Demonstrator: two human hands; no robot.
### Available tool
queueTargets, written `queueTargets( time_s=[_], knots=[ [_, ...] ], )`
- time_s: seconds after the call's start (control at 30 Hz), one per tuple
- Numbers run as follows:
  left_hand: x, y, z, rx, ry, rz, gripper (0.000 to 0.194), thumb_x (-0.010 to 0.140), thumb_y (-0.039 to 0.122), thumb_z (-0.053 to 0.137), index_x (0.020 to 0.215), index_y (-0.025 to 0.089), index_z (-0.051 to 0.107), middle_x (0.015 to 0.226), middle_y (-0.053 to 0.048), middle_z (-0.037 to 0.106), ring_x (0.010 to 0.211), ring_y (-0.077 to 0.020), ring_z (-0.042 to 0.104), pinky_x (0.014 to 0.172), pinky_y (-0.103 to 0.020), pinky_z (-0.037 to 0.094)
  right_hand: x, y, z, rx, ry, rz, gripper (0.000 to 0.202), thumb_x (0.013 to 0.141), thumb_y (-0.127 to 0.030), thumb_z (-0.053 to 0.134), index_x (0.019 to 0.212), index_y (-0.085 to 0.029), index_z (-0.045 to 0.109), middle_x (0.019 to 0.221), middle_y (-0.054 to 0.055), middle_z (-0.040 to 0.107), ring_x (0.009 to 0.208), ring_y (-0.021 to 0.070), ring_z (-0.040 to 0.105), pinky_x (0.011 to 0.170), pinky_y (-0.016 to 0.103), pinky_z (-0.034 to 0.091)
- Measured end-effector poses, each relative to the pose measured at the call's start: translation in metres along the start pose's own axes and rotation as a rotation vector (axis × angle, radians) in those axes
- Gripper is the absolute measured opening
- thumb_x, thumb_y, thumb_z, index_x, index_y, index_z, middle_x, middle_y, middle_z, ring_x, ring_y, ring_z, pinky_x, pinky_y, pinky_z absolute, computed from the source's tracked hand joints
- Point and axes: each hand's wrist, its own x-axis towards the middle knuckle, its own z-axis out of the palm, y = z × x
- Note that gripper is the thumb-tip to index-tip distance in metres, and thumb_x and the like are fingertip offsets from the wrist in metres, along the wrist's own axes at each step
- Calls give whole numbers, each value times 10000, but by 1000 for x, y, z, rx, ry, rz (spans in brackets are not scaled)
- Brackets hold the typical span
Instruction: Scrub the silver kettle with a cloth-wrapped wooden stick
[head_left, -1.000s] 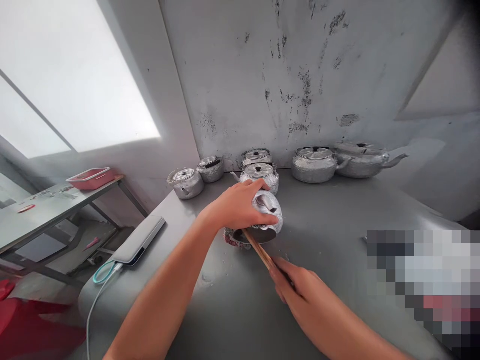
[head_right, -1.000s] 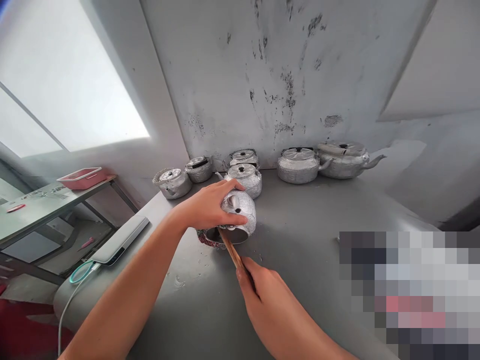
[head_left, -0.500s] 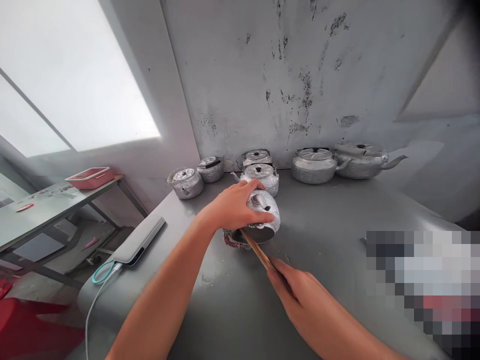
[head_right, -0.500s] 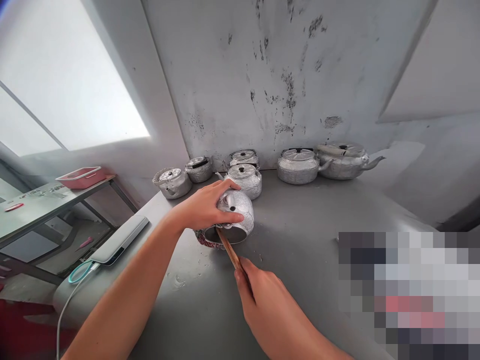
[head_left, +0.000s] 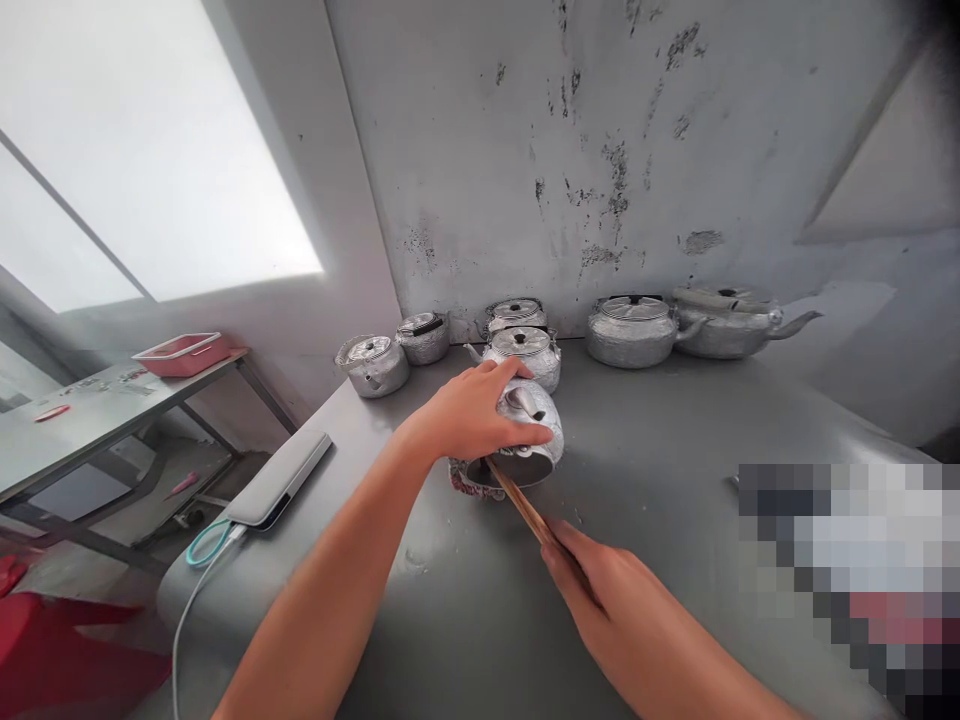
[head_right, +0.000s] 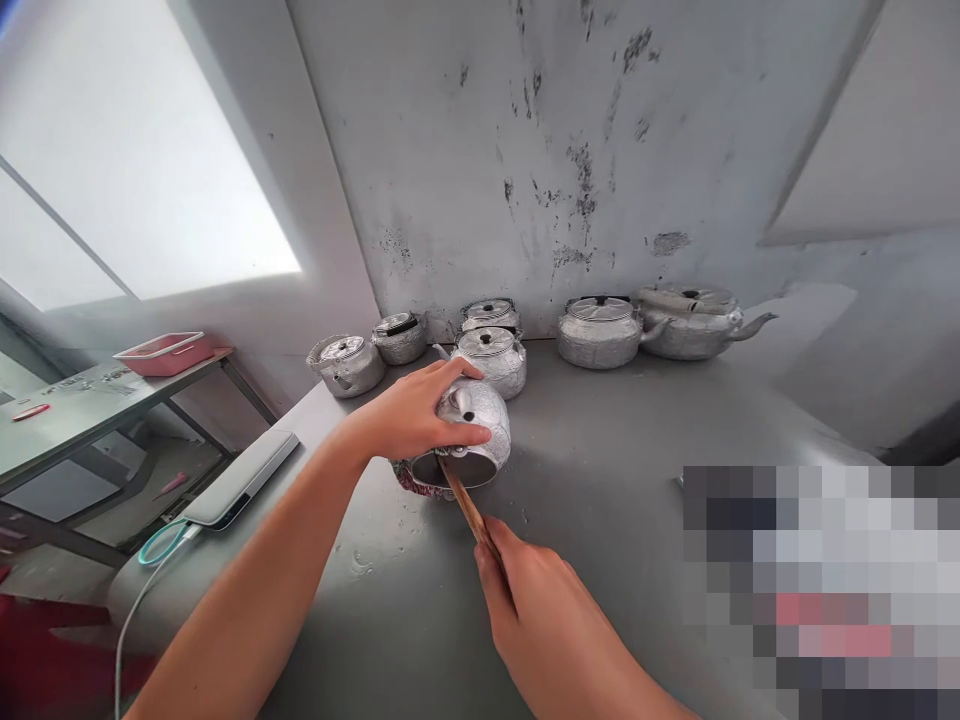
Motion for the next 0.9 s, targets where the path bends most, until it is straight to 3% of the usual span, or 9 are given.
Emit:
queueTargets(
  time_s=[0.9],
  knots=[
    [9,12,0,88,-42,-4,655,790,670,588,1328,312,478,1205,-69,590,1054,-312,597,829,-383,474,-4,-2,3,-40,-19,3,337,1035,-417,244,923,-258,520,723,-10,579,594,177,444,577,299,318]
  ],
)
